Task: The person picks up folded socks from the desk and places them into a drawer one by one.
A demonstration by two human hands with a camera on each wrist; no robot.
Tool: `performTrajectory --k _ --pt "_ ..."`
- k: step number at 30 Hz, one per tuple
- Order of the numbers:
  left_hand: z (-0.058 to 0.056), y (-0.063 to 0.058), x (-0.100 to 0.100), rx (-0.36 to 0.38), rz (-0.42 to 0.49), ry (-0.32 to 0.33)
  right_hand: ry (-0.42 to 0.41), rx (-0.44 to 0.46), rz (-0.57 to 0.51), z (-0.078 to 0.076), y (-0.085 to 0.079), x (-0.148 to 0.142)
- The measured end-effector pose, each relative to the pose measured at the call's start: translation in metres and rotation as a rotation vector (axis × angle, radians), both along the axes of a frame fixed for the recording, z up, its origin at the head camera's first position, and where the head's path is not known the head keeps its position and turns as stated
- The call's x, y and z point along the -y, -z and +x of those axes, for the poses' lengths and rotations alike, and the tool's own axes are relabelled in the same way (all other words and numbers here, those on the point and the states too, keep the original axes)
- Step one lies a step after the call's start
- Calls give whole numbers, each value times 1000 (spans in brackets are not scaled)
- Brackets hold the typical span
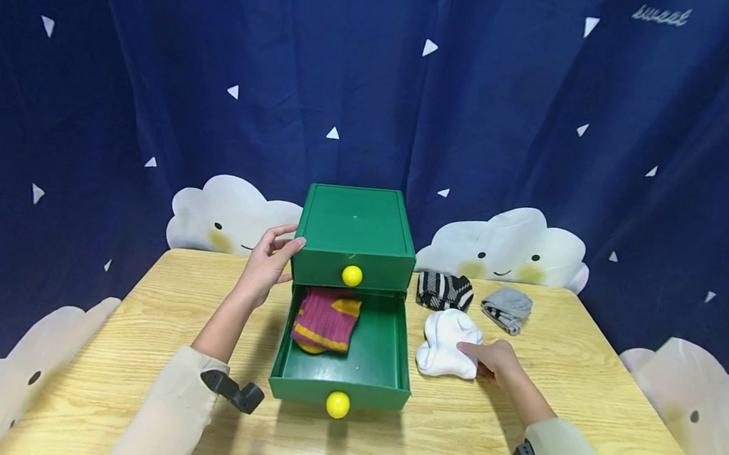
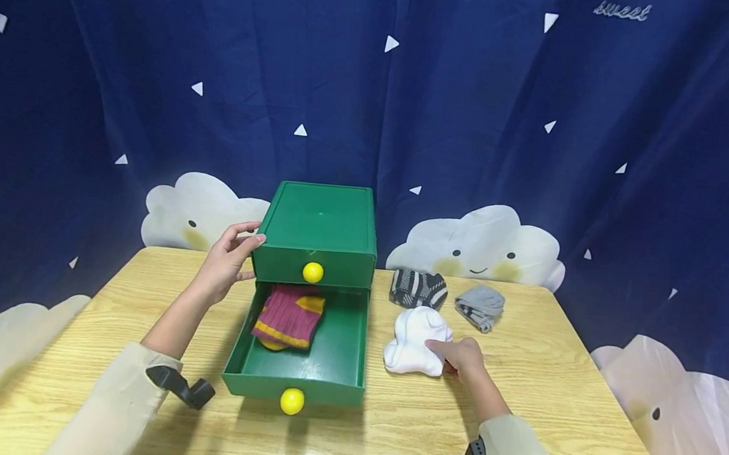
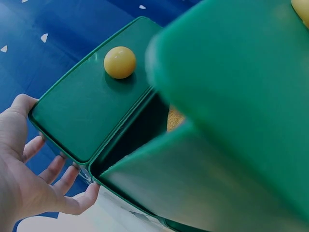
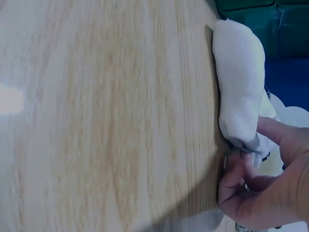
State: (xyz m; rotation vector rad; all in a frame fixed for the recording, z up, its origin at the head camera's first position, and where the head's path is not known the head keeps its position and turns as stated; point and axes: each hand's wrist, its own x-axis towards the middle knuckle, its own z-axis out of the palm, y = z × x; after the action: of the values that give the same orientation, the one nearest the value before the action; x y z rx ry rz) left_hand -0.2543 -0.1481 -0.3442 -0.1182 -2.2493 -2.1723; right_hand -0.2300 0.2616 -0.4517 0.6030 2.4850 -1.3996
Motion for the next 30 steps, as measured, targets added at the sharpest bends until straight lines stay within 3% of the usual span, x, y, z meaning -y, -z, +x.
performTrajectory --k 7,14,20,30 --pt "1 1 -1 -2 4 -1 34 -110 -139 1 1 12" --pt "1 1 -2 -3 -3 0 41 -155 -392 5 -2 14" --pt "1 0 0 -6 -5 -5 25 -193 -417 7 -12 4" --pt "1 -1 0 -6 -3 -6 -32 -236 -482 15 -44 -9"
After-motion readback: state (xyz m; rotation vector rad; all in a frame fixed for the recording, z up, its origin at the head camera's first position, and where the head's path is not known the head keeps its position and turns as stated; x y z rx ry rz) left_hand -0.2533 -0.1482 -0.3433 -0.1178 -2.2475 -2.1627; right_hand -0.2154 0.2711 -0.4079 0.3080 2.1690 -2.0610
